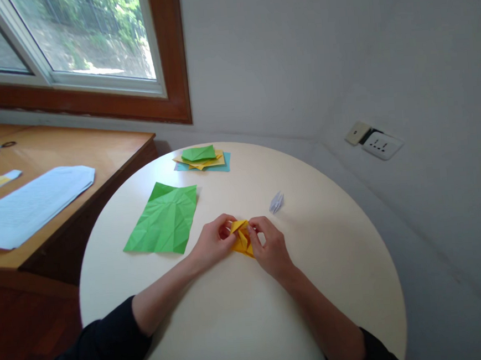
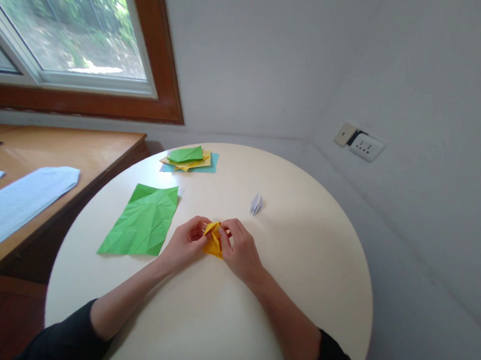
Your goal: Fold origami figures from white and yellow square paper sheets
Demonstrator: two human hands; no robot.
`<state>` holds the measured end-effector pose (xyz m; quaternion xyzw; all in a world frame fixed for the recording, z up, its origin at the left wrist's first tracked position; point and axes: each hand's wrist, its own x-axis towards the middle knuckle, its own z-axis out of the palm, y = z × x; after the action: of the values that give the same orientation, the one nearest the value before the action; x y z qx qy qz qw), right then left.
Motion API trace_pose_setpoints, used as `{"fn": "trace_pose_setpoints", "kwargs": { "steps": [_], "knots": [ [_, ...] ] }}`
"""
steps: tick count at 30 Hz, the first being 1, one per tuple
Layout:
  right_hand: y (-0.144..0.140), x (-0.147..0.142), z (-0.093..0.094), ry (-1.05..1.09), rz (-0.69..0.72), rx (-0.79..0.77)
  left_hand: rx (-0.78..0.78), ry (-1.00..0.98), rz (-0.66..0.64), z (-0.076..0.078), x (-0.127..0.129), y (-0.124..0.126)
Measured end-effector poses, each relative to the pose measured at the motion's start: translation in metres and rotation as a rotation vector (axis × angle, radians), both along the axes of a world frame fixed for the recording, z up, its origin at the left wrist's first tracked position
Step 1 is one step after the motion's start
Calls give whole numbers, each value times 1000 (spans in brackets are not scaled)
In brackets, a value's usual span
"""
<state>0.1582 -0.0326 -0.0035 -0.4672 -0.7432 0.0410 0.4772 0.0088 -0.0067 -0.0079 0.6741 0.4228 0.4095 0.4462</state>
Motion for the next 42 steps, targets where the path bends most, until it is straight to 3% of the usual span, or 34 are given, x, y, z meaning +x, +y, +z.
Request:
{"fn": "trace_pose_setpoints", "kwargs": {
  "steps": [12,21,26,30,35,42],
  "knots": [
    [-1,4,0,44,-67,-79,61,78,13,2,-3,0],
    [0,6,-2,197,-125,-95,56,45,13,5,-3,0],
    [-1,7,-2,273,-139,-79,-111,-78,-4,13,-2,1],
    [-2,7,-1,331,-142,-66,-347,-219,-187,16,-1,-1],
    [-3,7,0,374,-129,-52,-625,-354,-387,7,0,-4],
    [-1,5,-1,331,-115,-1,-698,-479,-294,2,1,0]
  ]
}}
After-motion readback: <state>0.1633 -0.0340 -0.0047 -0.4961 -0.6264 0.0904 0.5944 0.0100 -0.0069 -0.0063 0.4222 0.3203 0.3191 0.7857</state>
